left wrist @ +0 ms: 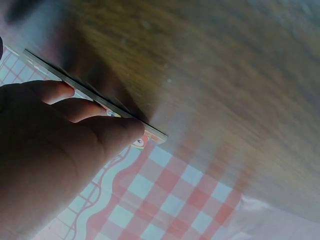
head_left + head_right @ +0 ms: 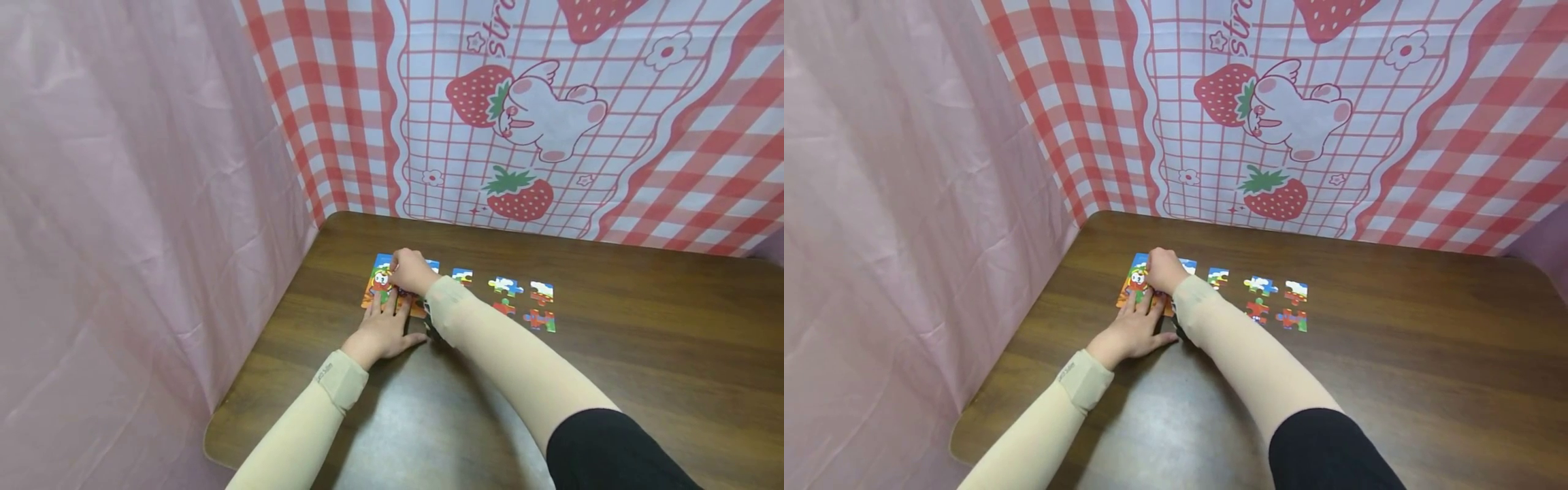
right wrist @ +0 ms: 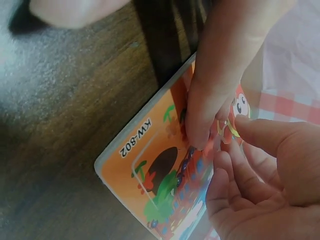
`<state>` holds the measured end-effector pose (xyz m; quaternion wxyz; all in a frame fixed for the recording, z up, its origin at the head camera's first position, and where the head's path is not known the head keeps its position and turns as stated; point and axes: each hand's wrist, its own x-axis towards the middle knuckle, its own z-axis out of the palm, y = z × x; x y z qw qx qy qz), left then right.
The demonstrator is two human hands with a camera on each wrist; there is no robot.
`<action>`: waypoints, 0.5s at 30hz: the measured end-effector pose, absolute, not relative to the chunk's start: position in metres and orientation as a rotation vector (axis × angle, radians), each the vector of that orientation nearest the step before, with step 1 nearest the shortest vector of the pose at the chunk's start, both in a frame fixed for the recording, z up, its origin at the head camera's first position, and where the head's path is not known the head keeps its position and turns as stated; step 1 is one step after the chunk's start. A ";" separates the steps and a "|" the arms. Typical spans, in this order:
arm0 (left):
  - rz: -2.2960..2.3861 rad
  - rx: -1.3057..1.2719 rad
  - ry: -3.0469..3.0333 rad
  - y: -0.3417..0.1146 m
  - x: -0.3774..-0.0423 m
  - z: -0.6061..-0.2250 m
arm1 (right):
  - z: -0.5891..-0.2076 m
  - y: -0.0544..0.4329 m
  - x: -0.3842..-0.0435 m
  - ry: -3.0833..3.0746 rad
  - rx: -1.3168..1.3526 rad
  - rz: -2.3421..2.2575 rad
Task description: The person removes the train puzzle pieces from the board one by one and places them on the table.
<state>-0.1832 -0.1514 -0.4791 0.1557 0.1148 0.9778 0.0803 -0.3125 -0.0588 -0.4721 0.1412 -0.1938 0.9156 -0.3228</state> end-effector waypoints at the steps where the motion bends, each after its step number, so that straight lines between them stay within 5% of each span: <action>1: 0.231 0.328 2.799 -0.151 -0.183 -0.479 | -0.472 -0.059 -0.312 2.646 -0.558 -0.935; 15: 0.230 0.289 2.781 -0.151 -0.184 -0.480 | -0.471 -0.056 -0.306 2.647 -0.633 -0.956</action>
